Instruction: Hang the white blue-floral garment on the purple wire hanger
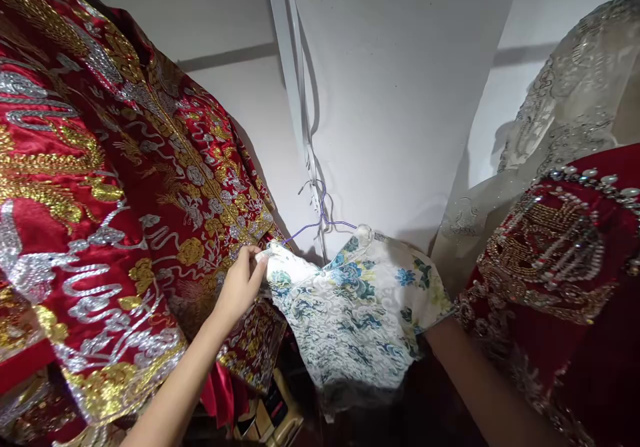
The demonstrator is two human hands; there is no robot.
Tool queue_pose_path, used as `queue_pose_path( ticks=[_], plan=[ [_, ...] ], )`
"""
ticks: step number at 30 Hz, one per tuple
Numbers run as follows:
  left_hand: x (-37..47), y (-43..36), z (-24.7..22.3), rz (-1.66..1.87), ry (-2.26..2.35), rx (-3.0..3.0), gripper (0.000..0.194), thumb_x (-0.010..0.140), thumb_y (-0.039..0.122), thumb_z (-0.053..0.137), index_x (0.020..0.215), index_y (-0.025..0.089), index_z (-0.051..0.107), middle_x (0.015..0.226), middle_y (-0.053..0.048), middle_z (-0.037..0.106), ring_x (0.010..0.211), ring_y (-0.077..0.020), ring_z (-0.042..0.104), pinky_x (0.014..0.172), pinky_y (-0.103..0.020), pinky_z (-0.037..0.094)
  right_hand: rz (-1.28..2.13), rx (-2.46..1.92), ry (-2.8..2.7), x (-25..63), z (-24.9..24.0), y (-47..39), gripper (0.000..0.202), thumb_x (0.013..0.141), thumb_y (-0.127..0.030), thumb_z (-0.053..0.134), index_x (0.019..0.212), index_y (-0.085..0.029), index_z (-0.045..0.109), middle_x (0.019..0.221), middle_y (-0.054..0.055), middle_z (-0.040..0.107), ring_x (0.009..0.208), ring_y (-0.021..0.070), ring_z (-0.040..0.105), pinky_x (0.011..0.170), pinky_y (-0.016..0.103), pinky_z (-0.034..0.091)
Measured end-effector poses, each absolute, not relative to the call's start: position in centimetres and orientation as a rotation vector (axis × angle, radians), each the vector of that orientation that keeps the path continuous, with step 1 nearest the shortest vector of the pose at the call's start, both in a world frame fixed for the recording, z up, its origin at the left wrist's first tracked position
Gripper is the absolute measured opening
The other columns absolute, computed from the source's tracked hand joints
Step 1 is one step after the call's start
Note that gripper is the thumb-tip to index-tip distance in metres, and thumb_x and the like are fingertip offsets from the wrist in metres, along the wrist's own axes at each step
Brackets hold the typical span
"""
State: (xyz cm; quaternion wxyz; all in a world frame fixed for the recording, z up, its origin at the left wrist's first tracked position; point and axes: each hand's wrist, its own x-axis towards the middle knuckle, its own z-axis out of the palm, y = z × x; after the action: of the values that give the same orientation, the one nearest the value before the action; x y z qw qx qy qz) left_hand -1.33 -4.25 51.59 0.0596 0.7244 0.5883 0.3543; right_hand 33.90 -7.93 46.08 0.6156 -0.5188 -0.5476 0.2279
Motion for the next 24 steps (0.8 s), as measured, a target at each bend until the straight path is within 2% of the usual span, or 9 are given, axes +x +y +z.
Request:
queue_pose_path(
  ticks=[2,5,9,13,16,18,21,23,24],
  plan=[
    [-2.5,-4.9,51.5,1.065,1.798,2.092,0.040,0.093,0.054,0.045,0.108,0.020,0.056,0.086,-0.005,0.068,0.073,-0.0239,0.063,0.067,-0.034,0.048,0.587,-1.181,-1.200,34.8,46.6,-8.4,0.052,0.082,-0.069,0.054,0.107,-0.028,0.073,0.093,0.009,0.074,0.092,0.0336,0.070,0.073,0.047,0.058],
    [-3.4,-5.8,51.0,1.178,1.712,1.938,0.039,0.089,0.053,0.051,0.107,0.020,0.060,0.094,-0.006,0.069,0.084,-0.0242,0.064,0.074,-0.034,0.050,0.770,-1.176,-0.984,36.3,47.5,-9.4,0.057,0.080,-0.074,0.053,0.094,-0.023,0.076,0.082,0.012,0.074,0.081,0.0323,0.071,0.062,0.041,0.058],
    [-2.6,-6.1,50.8,1.462,1.538,1.647,0.040,0.083,0.048,0.060,0.108,0.017,0.061,0.111,-0.010,0.067,0.101,-0.0250,0.063,0.083,-0.034,0.051,0.848,-1.208,-0.784,37.0,48.8,-10.0,0.038,0.063,-0.055,0.080,0.084,-0.024,0.075,0.079,0.009,0.074,0.071,0.0263,0.070,0.050,0.030,0.053],
    [-0.5,-5.6,52.4,1.715,1.448,1.517,0.042,0.086,0.044,0.058,0.117,0.017,0.058,0.122,-0.012,0.064,0.109,-0.0247,0.062,0.090,-0.035,0.051,0.808,-1.080,-0.617,36.8,50.1,-8.8,0.031,0.061,-0.044,0.078,0.078,-0.019,0.070,0.069,0.002,0.068,0.057,0.0185,0.062,0.048,0.027,0.049],
    [1.0,-5.5,54.0,1.780,1.407,1.726,0.046,0.090,0.042,0.054,0.131,0.020,0.051,0.131,-0.013,0.058,0.117,-0.0252,0.059,0.099,-0.038,0.049,0.722,-1.020,-0.490,36.7,50.2,-8.5,0.029,0.062,-0.040,0.075,0.079,-0.019,0.065,0.069,-0.001,0.066,0.056,0.0165,0.059,0.049,0.027,0.048],
    [1.9,-5.7,54.3,1.715,1.474,2.029,0.054,0.088,0.039,0.059,0.137,0.023,0.046,0.142,-0.013,0.050,0.130,-0.0290,0.049,0.109,-0.045,0.040,0.650,-1.036,-0.469,36.1,49.6,-9.7,0.028,0.067,-0.040,0.073,0.084,-0.020,0.063,0.072,-0.001,0.065,0.060,0.0170,0.060,0.050,0.026,0.047],
    [2.9,-5.9,52.8,1.516,1.682,2.472,0.071,0.079,0.031,0.067,0.145,0.027,0.039,0.153,-0.014,0.036,0.145,-0.0363,0.026,0.119,-0.058,0.016,0.583,-1.082,-0.575,34.0,47.6,-13.5,0.026,0.077,-0.047,0.065,0.085,-0.022,0.061,0.073,0.001,0.062,0.064,0.0184,0.060,0.051,0.026,0.046],
    [3.6,-5.6,50.7,1.366,1.681,2.625,0.077,0.078,0.029,0.066,0.148,0.027,0.033,0.148,-0.015,0.041,0.142,-0.0369,0.029,0.118,-0.063,0.007,0.640,-1.110,-0.729,32.2,45.9,-16.8,0.031,0.082,-0.054,0.061,0.084,-0.023,0.061,0.072,0.002,0.060,0.064,0.0194,0.058,0.052,0.027,0.045],
    [3.9,-5.4,49.5,1.325,1.631,2.649,0.077,0.078,0.029,0.065,0.148,0.026,0.032,0.142,-0.015,0.046,0.138,-0.0359,0.035,0.118,-0.063,0.010,0.701,-1.131,-0.836,31.4,45.1,-18.3,0.032,0.083,-0.057,0.060,0.085,-0.024,0.062,0.072,0.003,0.060,0.064,0.0204,0.058,0.053,0.028,0.046]
  ],
)
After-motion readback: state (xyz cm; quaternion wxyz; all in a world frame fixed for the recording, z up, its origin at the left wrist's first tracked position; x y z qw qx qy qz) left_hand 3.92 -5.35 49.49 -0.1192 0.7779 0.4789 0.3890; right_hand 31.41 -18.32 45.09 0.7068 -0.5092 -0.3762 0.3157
